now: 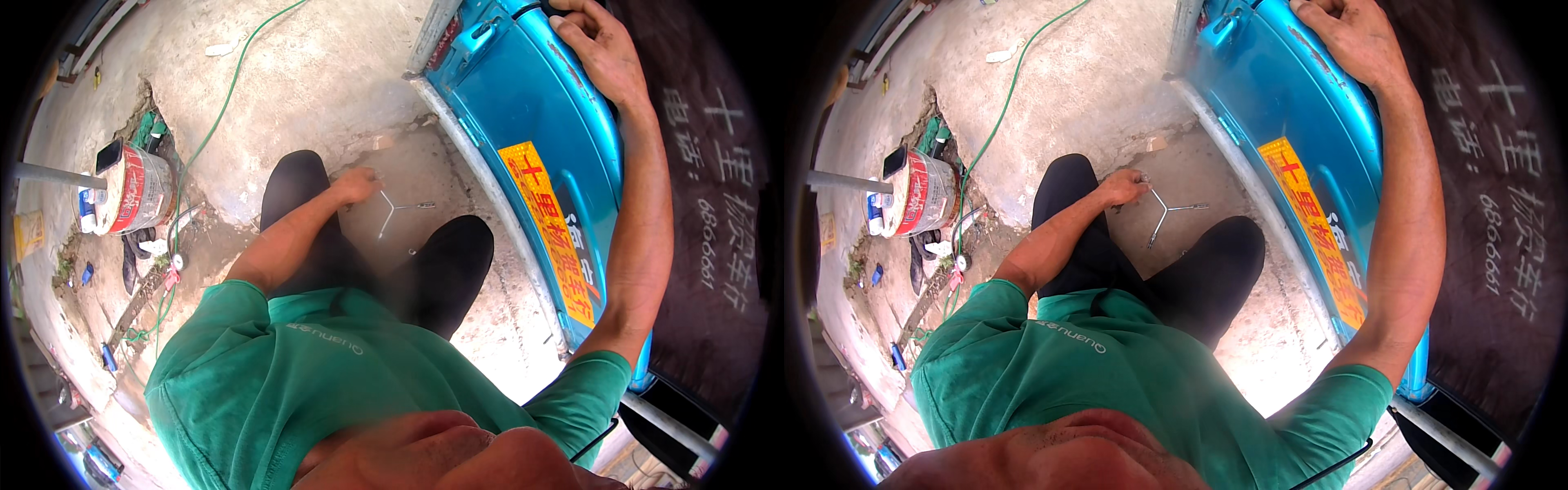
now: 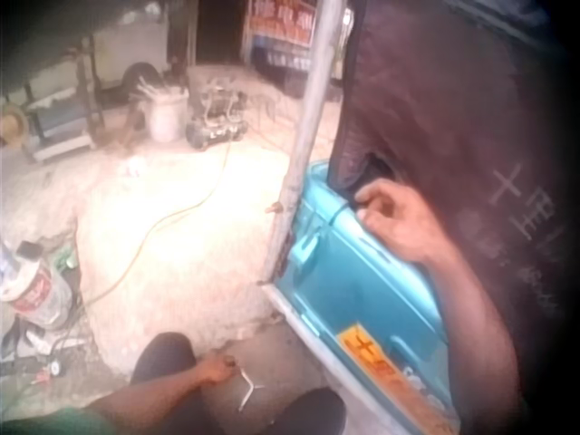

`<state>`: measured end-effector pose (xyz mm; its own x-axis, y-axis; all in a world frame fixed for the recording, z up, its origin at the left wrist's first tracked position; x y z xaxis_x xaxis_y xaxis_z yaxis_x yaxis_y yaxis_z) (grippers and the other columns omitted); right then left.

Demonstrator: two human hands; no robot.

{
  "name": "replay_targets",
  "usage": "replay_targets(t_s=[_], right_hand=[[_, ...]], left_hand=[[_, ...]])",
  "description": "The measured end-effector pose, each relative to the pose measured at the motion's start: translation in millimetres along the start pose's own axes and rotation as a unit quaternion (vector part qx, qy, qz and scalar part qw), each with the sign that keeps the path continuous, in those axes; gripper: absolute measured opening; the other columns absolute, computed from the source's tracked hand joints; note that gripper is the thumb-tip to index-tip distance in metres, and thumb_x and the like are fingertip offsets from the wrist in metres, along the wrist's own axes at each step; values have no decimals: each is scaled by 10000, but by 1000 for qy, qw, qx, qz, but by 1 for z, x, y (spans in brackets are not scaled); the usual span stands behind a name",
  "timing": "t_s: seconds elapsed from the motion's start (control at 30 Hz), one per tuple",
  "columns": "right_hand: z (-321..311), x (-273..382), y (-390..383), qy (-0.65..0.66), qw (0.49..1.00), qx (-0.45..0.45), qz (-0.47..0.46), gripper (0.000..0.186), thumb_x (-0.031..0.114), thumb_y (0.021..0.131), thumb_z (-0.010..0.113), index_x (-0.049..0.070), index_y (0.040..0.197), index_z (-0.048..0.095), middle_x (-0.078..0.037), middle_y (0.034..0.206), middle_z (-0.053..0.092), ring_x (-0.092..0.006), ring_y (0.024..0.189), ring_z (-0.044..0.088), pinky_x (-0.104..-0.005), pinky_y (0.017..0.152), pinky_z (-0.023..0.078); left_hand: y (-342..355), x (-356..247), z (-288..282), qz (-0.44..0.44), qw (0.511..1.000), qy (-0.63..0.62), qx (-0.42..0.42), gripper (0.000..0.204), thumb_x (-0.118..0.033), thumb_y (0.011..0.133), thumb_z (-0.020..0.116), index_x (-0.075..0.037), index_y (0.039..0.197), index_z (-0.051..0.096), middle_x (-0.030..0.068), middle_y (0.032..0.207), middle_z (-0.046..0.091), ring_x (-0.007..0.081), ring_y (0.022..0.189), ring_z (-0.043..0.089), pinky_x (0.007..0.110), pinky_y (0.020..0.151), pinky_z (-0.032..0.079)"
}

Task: The person uses a wrench to loosen a bolt on a metal bracket attached to a turquoise vehicle and then removes the bolt by hand.

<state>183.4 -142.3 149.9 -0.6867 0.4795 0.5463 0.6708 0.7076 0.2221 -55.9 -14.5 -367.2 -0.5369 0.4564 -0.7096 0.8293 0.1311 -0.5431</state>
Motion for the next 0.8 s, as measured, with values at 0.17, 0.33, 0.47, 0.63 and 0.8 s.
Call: replay_targets(t_s=[0.17, 0.33, 0.47, 0.63, 0.8], right_hand=[[-1, 3, -2, -18, 1000, -7, 19, 284, 140, 917, 677, 23, 1177, 672, -90, 931, 688, -181, 887, 651, -333, 830, 533], [-4, 10, -6, -54, 997, -17, 42, 310, 157, 921, 671, 26, 1202, 673, -118, 996, 693, -207, 938, 657, -348, 870, 529], [-3, 10, -7, -44, 997, -11, 60, 318, 164, 923, 670, 29, 1211, 673, -125, 1021, 693, -214, 963, 656, -354, 893, 523], [-3, 34, -17, -46, 998, -6, 51, 317, 161, 927, 664, 26, 1214, 672, -125, 1022, 694, -212, 960, 655, -354, 888, 522], [-3, 11, -7, -37, 998, -10, 44, 313, 161, 929, 666, 20, 1208, 672, -116, 983, 696, -198, 922, 652, -343, 856, 525]], left_hand=[[2, 1, -6, 29, 998, 21, -51, 367, -357, 944, 685, 0, 1025, 716, 130, 828, 704, 237, 794, 693, 416, 736, 533], [2, 2, -8, -11, 999, -31, -34, 357, -348, 957, 661, 0, 1016, 719, 120, 833, 695, 233, 766, 660, 410, 729, 533], [-1, 4, -2, -57, 991, -122, 5, 328, -345, 986, 631, -26, 1013, 702, 71, 773, 656, 173, 629, 608, 358, 579, 518], [2, 9, 3, -56, 989, -134, 2, 270, -312, 1004, 620, -48, 985, 675, 37, 739, 627, 126, 545, 560, 302, 470, 470], [9, 2, -5, -46, 963, -264, -17, 247, -298, 1029, 604, -57, 987, 639, 27, 727, 614, 93, 499, 496, 272, 418, 403]])
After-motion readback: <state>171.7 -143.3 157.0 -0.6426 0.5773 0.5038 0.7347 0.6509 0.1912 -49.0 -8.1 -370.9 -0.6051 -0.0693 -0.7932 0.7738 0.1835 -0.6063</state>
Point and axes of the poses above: each hand's wrist, its own y-axis towards the middle knuckle, its own z-axis out of the palm, x = y × z, the point moved 10 cm from there along y, towards the middle knuckle
